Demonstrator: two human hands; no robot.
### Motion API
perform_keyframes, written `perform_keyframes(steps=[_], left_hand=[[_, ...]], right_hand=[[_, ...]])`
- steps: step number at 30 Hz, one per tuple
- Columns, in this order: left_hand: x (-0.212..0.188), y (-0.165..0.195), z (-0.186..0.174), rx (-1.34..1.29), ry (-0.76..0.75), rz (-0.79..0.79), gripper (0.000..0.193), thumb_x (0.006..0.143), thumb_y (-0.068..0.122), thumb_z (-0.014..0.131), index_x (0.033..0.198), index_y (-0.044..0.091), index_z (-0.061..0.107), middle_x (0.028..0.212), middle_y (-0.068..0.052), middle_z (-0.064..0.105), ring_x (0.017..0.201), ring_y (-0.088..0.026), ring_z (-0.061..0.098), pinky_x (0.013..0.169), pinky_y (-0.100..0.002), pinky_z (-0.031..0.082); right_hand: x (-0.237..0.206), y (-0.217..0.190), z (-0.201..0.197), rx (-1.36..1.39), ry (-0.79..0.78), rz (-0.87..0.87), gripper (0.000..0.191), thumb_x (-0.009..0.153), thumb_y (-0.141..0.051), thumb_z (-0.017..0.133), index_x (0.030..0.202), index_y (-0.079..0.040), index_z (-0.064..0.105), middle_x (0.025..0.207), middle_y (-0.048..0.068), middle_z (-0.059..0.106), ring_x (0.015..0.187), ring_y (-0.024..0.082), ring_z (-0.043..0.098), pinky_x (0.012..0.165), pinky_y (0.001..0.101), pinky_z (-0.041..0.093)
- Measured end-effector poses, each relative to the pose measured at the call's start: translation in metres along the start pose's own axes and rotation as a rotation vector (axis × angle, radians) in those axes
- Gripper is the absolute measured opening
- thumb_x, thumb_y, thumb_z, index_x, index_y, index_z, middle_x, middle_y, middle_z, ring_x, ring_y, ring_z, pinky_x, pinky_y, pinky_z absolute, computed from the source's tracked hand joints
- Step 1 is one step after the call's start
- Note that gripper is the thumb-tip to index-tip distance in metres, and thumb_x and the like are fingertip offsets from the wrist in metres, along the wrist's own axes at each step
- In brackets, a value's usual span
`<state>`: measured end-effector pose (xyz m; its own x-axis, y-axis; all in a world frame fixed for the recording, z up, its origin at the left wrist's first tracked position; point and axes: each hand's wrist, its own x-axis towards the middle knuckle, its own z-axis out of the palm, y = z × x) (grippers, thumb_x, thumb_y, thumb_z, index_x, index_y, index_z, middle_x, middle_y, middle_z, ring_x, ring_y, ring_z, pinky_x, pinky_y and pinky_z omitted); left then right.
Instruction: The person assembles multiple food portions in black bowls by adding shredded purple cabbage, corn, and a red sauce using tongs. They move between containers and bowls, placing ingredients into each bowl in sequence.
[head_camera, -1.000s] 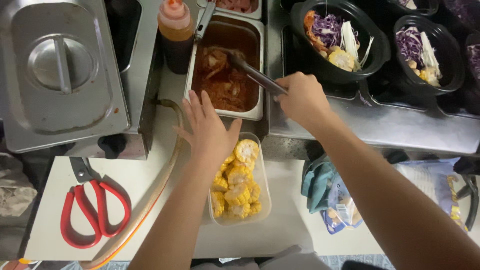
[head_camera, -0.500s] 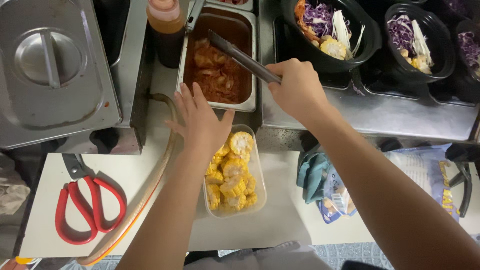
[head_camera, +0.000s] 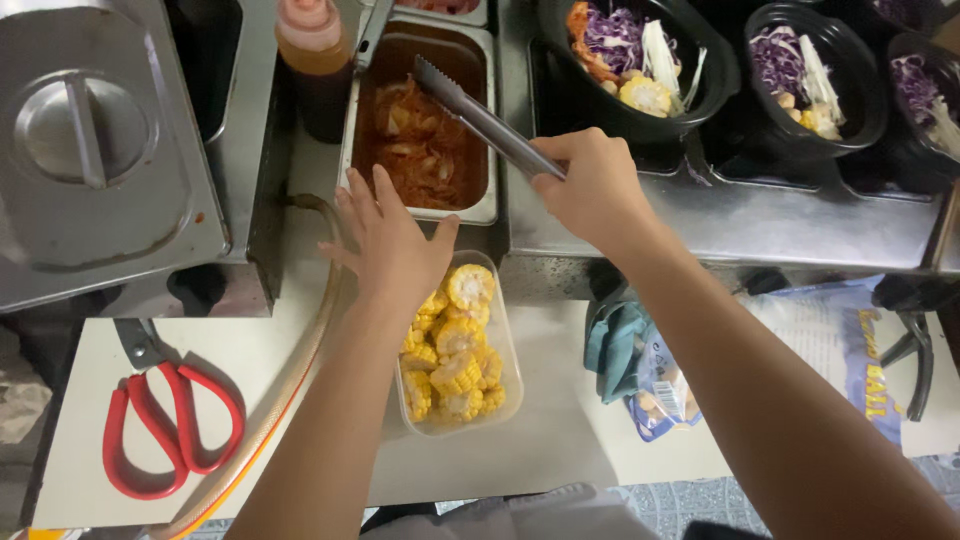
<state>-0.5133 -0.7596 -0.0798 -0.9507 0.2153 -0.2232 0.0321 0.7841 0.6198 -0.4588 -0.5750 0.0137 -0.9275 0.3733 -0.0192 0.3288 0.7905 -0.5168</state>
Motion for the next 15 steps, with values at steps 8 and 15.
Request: perform_keyframes(steps=[8, 15], left_hand=[[-0.010, 0.034, -0.004, -0.041, 0.174, 0.157, 0.102, 0.090, 0.049, 0.069, 0.161, 0.003, 0.012, 0.169, -0.021, -0.004, 0.157, -0.040, -0.009, 0.113, -0.080, 0.001], [-0.026, 0.086, 0.001, -0.091, 0.315, 0.267, 0.101, 0.092, 0.046, 0.070, 0.162, 0.002, 0.011, 0.169, -0.022, -0.005, 0.155, -0.041, -0.010, 0.111, -0.082, 0.001]], right_hand=[[-0.023, -0.004, -0.029, 0.129, 0.099, -0.024, 0.040, 0.083, -0.007, 0.071, 0.122, -0.015, 0.075, 0.076, 0.014, 0.075, 0.062, 0.020, 0.071, 0.063, 0.0338, 0.056], [-0.038, 0.009, -0.079, 0.131, 0.291, -0.248, 0.037, 0.080, -0.008, 0.077, 0.117, -0.009, 0.076, 0.081, 0.012, 0.075, 0.065, 0.015, 0.071, 0.064, 0.0322, 0.055]])
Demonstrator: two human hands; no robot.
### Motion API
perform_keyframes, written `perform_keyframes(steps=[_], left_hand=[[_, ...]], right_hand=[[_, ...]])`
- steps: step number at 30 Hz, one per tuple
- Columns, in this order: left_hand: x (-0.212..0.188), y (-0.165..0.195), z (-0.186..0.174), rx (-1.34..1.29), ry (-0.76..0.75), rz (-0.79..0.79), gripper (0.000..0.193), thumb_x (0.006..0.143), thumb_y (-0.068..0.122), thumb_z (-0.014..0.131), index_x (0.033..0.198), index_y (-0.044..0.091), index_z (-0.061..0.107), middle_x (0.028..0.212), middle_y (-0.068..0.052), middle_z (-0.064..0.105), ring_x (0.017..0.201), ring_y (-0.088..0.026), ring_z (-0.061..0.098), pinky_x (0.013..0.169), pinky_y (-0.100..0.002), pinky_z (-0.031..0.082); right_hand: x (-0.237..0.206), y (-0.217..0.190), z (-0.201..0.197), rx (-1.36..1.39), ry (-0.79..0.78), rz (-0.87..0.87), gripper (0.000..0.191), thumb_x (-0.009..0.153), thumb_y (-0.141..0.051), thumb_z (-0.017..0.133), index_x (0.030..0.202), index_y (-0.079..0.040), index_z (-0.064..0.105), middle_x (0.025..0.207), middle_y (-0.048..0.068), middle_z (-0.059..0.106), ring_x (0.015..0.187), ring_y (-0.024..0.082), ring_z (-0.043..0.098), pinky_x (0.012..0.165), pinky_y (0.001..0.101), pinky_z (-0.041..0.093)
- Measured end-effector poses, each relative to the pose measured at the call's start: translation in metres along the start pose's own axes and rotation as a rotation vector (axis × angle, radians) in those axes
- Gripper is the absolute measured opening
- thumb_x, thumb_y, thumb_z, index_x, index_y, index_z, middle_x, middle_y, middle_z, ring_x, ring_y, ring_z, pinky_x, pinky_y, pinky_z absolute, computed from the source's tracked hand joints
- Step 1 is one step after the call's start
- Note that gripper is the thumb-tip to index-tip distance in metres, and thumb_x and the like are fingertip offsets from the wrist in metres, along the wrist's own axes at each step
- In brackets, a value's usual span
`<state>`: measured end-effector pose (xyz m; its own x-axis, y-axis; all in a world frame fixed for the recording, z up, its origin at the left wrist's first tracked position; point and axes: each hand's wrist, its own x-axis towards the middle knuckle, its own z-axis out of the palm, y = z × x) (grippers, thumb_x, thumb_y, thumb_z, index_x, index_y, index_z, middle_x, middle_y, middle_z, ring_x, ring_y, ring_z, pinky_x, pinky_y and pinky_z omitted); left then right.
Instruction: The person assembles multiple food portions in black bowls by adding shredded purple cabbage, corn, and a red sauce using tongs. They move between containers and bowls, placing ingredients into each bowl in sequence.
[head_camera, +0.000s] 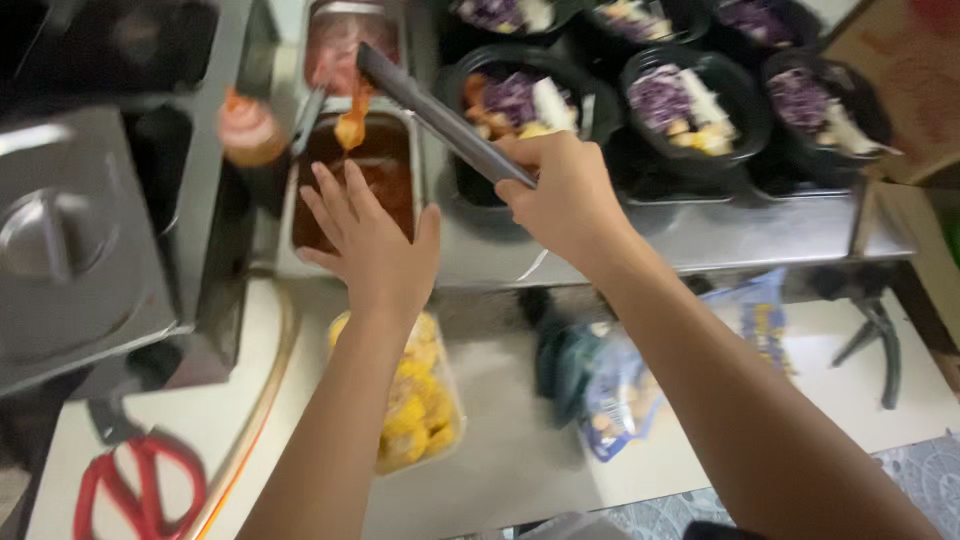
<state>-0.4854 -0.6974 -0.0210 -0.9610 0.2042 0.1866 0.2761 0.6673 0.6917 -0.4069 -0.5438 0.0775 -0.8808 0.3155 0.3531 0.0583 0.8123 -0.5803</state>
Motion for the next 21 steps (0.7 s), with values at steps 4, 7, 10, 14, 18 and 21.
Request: perform_keyframes(steps=[4, 7, 10, 14, 18, 21], left_hand=[[-0.015, 0.051, 0.026, -0.021, 0.054, 0.070, 0.100, 0.091, 0.047, 0.071, 0.162, 0.006, 0.015, 0.171, -0.019, -0.002, 0.157, -0.041, -0.006, 0.112, -0.082, 0.004], [-0.025, 0.096, 0.049, -0.033, 0.038, 0.140, 0.099, 0.091, 0.048, 0.071, 0.161, 0.007, 0.015, 0.170, -0.019, 0.000, 0.157, -0.042, -0.005, 0.111, -0.083, 0.006], [-0.038, 0.140, 0.075, -0.041, 0.003, 0.211, 0.101, 0.090, 0.048, 0.071, 0.161, 0.005, 0.014, 0.169, -0.019, 0.000, 0.156, -0.041, -0.004, 0.109, -0.083, 0.006], [-0.062, 0.186, 0.113, -0.083, -0.017, 0.313, 0.101, 0.090, 0.047, 0.072, 0.160, 0.003, 0.015, 0.168, -0.021, 0.002, 0.156, -0.043, -0.003, 0.109, -0.084, 0.005], [-0.089, 0.216, 0.151, -0.064, -0.053, 0.317, 0.098, 0.087, 0.047, 0.072, 0.158, 0.004, 0.021, 0.169, -0.018, 0.006, 0.156, -0.042, 0.001, 0.108, -0.084, 0.007], [-0.117, 0.222, 0.175, -0.082, 0.007, 0.371, 0.093, 0.088, 0.044, 0.072, 0.158, 0.003, 0.028, 0.169, -0.020, 0.011, 0.158, -0.041, 0.005, 0.110, -0.085, 0.007]], right_hand=[[-0.003, 0.019, -0.048, 0.022, -0.018, 0.163, 0.038, 0.082, -0.007, 0.071, 0.119, -0.015, 0.077, 0.072, 0.014, 0.074, 0.059, 0.019, 0.071, 0.061, 0.0327, 0.055], [-0.007, 0.038, -0.093, 0.017, 0.068, 0.072, 0.038, 0.082, -0.006, 0.072, 0.119, -0.013, 0.076, 0.074, 0.011, 0.075, 0.059, 0.015, 0.073, 0.061, 0.0313, 0.057], [-0.014, 0.067, -0.144, 0.001, 0.109, 0.096, 0.039, 0.083, -0.007, 0.071, 0.121, -0.014, 0.075, 0.073, 0.010, 0.075, 0.057, 0.013, 0.073, 0.059, 0.0303, 0.058], [-0.032, 0.111, -0.202, -0.099, 0.150, 0.162, 0.041, 0.084, -0.008, 0.072, 0.124, -0.014, 0.074, 0.072, 0.009, 0.075, 0.055, 0.012, 0.071, 0.056, 0.0301, 0.056], [-0.049, 0.153, -0.227, -0.072, 0.132, 0.261, 0.041, 0.082, -0.007, 0.072, 0.122, -0.015, 0.076, 0.071, 0.008, 0.075, 0.054, 0.010, 0.070, 0.055, 0.0283, 0.057], [-0.053, 0.177, -0.230, -0.063, 0.102, 0.239, 0.042, 0.082, -0.007, 0.070, 0.123, -0.012, 0.073, 0.076, 0.008, 0.076, 0.057, 0.014, 0.071, 0.059, 0.0298, 0.058]])
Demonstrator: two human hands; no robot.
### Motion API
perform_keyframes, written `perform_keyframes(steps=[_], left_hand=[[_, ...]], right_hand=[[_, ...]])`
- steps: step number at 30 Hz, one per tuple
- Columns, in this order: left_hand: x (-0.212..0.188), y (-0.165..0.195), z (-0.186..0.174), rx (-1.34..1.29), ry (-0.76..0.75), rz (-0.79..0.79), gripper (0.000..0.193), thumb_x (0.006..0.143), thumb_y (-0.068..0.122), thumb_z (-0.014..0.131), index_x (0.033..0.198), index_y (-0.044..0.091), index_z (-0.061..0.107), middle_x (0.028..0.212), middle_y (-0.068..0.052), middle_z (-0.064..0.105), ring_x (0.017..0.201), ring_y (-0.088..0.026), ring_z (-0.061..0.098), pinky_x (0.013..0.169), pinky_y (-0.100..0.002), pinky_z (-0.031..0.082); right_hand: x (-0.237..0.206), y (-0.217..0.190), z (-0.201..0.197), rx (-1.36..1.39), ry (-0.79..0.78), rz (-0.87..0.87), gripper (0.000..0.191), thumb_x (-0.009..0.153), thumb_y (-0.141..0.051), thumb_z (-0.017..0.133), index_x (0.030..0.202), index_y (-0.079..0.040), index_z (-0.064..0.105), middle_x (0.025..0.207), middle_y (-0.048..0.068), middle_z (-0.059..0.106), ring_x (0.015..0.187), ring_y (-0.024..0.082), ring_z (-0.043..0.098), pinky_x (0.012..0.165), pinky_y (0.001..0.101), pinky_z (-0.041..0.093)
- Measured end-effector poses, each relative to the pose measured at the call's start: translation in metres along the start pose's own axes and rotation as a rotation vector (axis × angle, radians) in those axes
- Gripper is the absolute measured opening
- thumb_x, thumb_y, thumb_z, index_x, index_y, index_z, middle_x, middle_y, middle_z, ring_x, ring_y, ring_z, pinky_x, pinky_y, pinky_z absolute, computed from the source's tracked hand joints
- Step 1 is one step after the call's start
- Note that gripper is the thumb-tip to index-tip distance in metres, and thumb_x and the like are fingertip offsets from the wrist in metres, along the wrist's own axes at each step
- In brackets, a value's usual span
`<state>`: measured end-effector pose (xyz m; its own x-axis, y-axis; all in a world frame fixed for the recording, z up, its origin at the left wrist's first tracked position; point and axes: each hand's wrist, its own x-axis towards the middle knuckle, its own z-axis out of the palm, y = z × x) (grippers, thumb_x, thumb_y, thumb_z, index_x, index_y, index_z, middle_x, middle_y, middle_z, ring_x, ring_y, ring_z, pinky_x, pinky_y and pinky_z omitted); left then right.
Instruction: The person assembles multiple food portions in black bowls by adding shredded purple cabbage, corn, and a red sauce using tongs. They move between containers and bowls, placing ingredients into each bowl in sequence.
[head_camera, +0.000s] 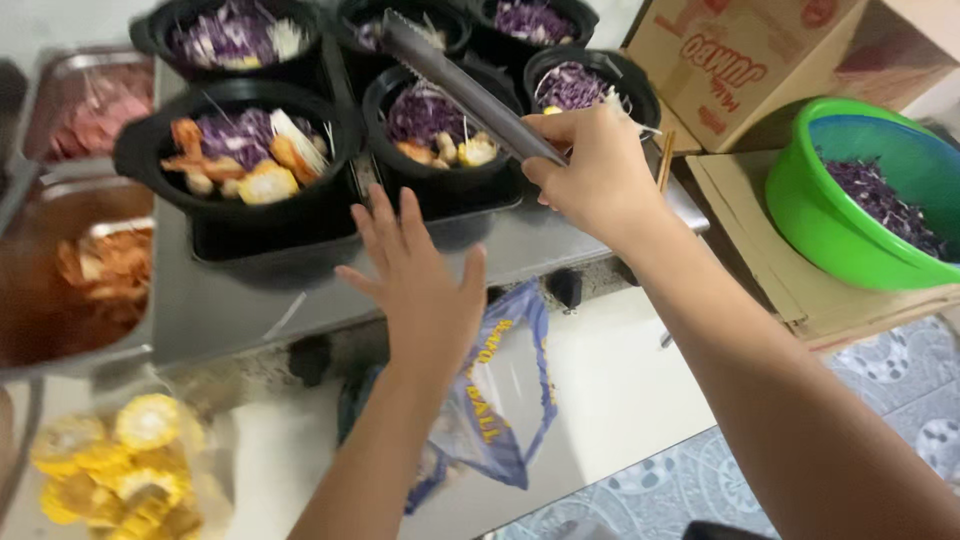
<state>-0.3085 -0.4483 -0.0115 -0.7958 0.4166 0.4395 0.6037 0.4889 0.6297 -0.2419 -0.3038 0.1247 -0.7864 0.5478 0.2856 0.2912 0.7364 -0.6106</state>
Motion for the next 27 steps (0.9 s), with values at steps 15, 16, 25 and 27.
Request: perform_keyframes(steps=[15, 16, 25, 27], left_hand=[[0.015, -0.053, -0.017, 0.044, 0.119, -0.146, 0.091, 0.085, 0.033, 0.078, 0.156, 0.001, 0.030, 0.167, -0.022, 0.010, 0.156, -0.044, 0.002, 0.108, -0.086, 0.008], [0.017, -0.061, -0.024, 0.056, 0.110, -0.158, 0.091, 0.086, 0.034, 0.078, 0.155, 0.000, 0.029, 0.167, -0.023, 0.008, 0.156, -0.045, 0.001, 0.108, -0.086, 0.007], [0.017, -0.095, -0.055, 0.044, 0.036, -0.248, 0.090, 0.087, 0.036, 0.073, 0.155, 0.000, 0.026, 0.168, -0.023, 0.003, 0.155, -0.045, -0.005, 0.108, -0.085, 0.001], [0.017, -0.097, -0.058, 0.042, 0.030, -0.249, 0.090, 0.087, 0.036, 0.073, 0.155, 0.000, 0.026, 0.168, -0.023, 0.002, 0.155, -0.045, -0.006, 0.107, -0.085, 0.000]], right_hand=[[0.057, -0.040, 0.093, -0.472, -0.273, -0.181, 0.041, 0.083, -0.011, 0.071, 0.121, -0.022, 0.076, 0.093, 0.019, 0.074, 0.088, 0.037, 0.072, 0.081, 0.0450, 0.058], [0.058, -0.040, 0.099, -0.474, -0.249, -0.209, 0.040, 0.081, -0.012, 0.073, 0.120, -0.021, 0.076, 0.094, 0.019, 0.074, 0.088, 0.037, 0.071, 0.081, 0.0456, 0.058], [0.063, -0.051, 0.128, -0.536, -0.205, -0.193, 0.047, 0.081, -0.004, 0.066, 0.120, -0.027, 0.077, 0.094, 0.017, 0.074, 0.087, 0.037, 0.071, 0.079, 0.0486, 0.057], [0.061, -0.056, 0.124, -0.490, -0.216, -0.138, 0.047, 0.081, -0.005, 0.066, 0.120, -0.030, 0.077, 0.094, 0.017, 0.074, 0.086, 0.037, 0.071, 0.079, 0.0488, 0.057]])
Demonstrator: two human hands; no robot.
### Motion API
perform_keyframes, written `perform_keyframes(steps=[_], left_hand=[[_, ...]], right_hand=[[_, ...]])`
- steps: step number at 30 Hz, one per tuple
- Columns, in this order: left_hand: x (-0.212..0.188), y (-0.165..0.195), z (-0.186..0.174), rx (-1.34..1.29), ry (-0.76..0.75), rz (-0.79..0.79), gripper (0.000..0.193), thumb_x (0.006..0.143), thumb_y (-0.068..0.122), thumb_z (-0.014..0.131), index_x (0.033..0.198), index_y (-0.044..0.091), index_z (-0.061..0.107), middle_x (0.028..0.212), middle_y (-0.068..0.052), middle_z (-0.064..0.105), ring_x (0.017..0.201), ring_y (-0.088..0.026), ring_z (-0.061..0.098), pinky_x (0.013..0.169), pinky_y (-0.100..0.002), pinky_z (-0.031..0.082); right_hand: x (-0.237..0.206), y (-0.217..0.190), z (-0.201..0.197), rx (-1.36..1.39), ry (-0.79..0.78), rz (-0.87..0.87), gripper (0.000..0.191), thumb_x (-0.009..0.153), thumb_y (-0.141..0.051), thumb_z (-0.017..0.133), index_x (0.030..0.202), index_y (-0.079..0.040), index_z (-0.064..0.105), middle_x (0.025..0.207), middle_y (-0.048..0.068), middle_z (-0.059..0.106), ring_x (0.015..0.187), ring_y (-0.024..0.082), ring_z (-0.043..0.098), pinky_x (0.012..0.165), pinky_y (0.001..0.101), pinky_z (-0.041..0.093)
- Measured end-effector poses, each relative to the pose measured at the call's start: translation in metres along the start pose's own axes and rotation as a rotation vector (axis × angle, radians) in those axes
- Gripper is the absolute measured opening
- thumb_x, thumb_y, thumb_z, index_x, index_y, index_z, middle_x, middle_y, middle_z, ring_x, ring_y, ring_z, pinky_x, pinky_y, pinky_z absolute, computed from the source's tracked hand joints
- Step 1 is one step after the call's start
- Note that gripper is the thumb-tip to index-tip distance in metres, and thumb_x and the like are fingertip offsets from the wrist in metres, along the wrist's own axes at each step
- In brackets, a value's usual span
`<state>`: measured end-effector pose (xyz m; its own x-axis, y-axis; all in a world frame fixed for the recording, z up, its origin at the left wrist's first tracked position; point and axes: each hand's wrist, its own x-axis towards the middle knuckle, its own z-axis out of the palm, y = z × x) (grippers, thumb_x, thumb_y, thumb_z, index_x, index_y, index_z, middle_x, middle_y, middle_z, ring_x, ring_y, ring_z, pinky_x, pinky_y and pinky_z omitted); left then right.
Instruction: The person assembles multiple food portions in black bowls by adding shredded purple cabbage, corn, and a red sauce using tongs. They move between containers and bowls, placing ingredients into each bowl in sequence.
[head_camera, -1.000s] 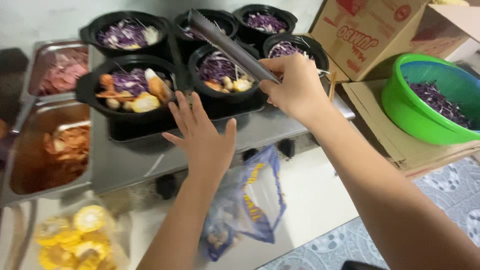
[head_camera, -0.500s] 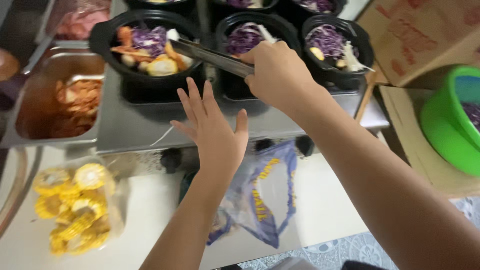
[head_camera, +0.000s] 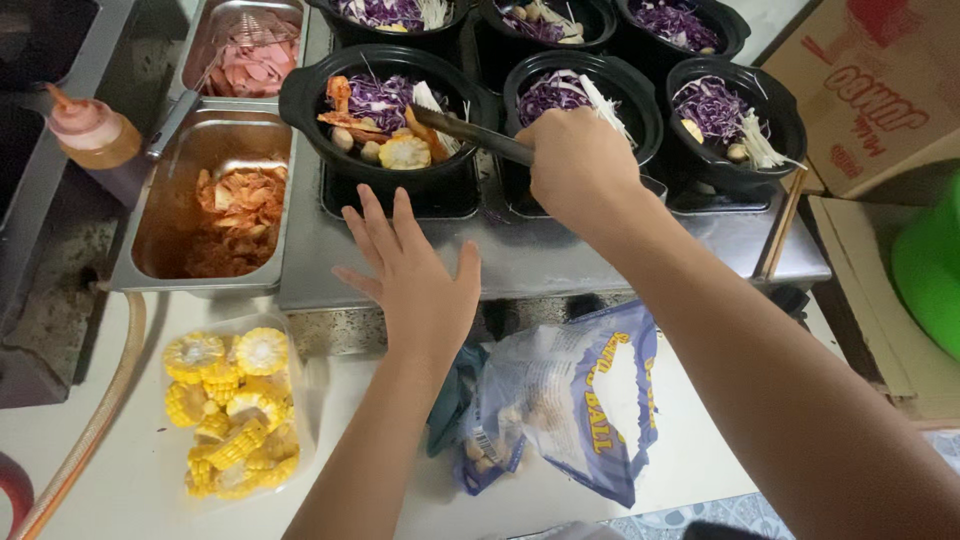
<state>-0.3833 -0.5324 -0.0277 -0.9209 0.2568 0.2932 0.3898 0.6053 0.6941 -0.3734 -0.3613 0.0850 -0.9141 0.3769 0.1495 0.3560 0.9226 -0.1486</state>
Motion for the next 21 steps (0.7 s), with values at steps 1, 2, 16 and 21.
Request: perform_keyframes(steps=[1, 2, 16, 21], left_hand=[[0.000, 0.000, -0.002, -0.002, 0.007, 0.007, 0.090, 0.088, 0.036, 0.073, 0.155, 0.000, 0.026, 0.168, -0.023, 0.003, 0.155, -0.045, -0.006, 0.107, -0.085, 0.001], [0.000, -0.001, -0.003, -0.004, 0.013, 0.015, 0.089, 0.088, 0.036, 0.072, 0.155, 0.000, 0.027, 0.168, -0.023, 0.003, 0.155, -0.046, -0.005, 0.107, -0.085, 0.001], [-0.019, 0.041, 0.027, -0.059, -0.036, 0.105, 0.089, 0.088, 0.037, 0.074, 0.156, 0.001, 0.028, 0.168, -0.023, 0.005, 0.155, -0.046, -0.002, 0.107, -0.086, 0.007], [-0.028, 0.063, 0.045, -0.086, -0.056, 0.167, 0.088, 0.089, 0.037, 0.074, 0.156, 0.002, 0.028, 0.168, -0.025, 0.004, 0.155, -0.048, -0.002, 0.107, -0.086, 0.003]], right_hand=[[-0.002, -0.002, -0.003, 0.015, -0.001, 0.004, 0.046, 0.083, -0.005, 0.066, 0.120, -0.030, 0.077, 0.093, 0.017, 0.074, 0.086, 0.037, 0.071, 0.079, 0.0486, 0.057], [-0.004, -0.002, -0.007, 0.030, -0.001, 0.010, 0.044, 0.084, -0.006, 0.065, 0.120, -0.030, 0.077, 0.093, 0.017, 0.074, 0.085, 0.037, 0.071, 0.080, 0.0484, 0.057], [-0.046, 0.095, -0.048, 0.154, 0.318, -0.037, 0.039, 0.083, -0.009, 0.079, 0.121, -0.013, 0.078, 0.088, 0.020, 0.074, 0.077, 0.031, 0.073, 0.076, 0.0398, 0.057], [-0.065, 0.129, -0.054, 0.167, 0.362, 0.037, 0.039, 0.083, -0.007, 0.079, 0.121, -0.010, 0.077, 0.097, 0.020, 0.075, 0.084, 0.028, 0.076, 0.080, 0.0367, 0.058]])
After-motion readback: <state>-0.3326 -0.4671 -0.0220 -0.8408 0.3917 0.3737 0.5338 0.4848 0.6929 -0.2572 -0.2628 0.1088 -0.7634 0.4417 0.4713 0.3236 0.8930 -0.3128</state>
